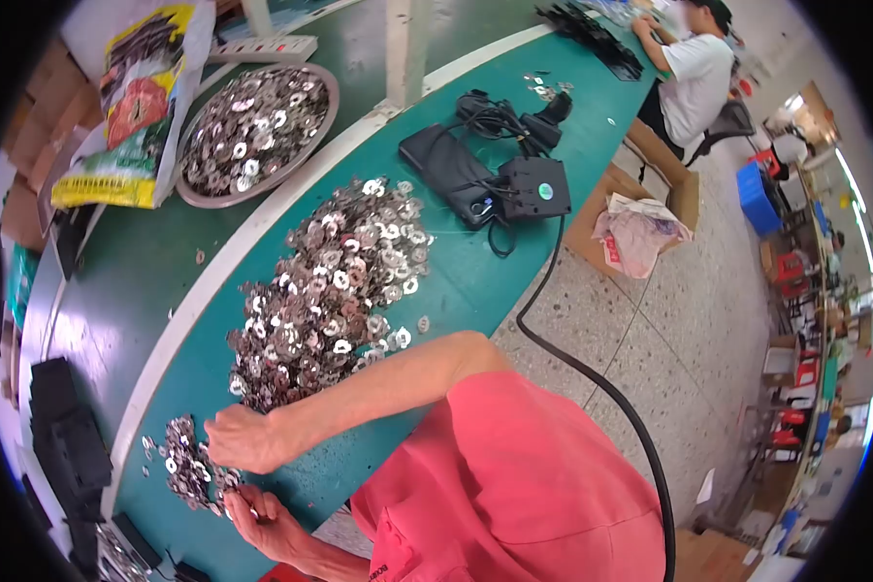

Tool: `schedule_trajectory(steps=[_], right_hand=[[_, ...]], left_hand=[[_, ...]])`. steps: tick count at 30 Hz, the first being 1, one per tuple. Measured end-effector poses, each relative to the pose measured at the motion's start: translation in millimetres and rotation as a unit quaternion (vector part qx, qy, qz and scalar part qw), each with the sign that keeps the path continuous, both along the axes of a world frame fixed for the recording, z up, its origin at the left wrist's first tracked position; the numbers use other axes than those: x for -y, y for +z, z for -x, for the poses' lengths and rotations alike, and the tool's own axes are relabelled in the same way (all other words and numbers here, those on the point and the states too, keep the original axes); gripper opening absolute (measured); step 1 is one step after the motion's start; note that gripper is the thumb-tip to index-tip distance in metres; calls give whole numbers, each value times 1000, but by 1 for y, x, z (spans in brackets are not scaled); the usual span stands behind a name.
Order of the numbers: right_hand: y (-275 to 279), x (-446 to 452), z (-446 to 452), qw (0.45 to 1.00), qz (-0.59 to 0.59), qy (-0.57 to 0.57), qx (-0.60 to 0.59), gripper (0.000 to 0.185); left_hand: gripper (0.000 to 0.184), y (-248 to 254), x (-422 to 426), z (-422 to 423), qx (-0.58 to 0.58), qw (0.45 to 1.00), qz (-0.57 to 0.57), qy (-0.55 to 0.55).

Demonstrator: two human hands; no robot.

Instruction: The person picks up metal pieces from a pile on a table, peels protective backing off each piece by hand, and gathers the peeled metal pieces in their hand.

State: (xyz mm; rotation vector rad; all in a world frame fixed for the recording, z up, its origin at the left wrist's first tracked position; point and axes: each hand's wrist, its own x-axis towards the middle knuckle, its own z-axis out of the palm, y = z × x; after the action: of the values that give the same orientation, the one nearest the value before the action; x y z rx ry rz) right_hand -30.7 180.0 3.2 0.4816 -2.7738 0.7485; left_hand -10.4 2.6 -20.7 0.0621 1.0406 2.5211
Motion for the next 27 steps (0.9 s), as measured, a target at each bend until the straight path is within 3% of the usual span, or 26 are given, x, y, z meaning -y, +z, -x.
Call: schedule_trajectory(steps=[3,4,8,11,13,16,21,23,25,27], right_hand=[[-8,8,2,999,5,-12,-40,10],[-6,7,1,998,12,-17,-53,9],[-7,5,2,999,30,0,-43,9],[-17,9,2,994,59,-4,-91,9],[-16,6,-1,988,65,-4,-141,9],[-7,4,1,1000,-3,29,0,10],[6,-8,-4,999,24,24,20,11],[6,-16,-3,993,104,50,-8,10],[11,-18,5,986,138,68,65,7],[16,-21,12,956,252,69,130,11]], left_hand=[[7,8,-5,-2,30,997,58,45],[18,46,-28,-12,88,986,124,70],[21,56,-39,-12,62,982,162,76],[19,64,-38,-15,32,984,169,41],[6,34,-17,-4,9,995,95,20],[6,19,-12,-1,-6,998,55,3],[5,44,-35,-13,47,995,82,37],[3,45,-36,-14,42,994,88,46],[3,44,-35,-12,55,992,94,68],[4,39,-32,-8,51,992,83,78]])
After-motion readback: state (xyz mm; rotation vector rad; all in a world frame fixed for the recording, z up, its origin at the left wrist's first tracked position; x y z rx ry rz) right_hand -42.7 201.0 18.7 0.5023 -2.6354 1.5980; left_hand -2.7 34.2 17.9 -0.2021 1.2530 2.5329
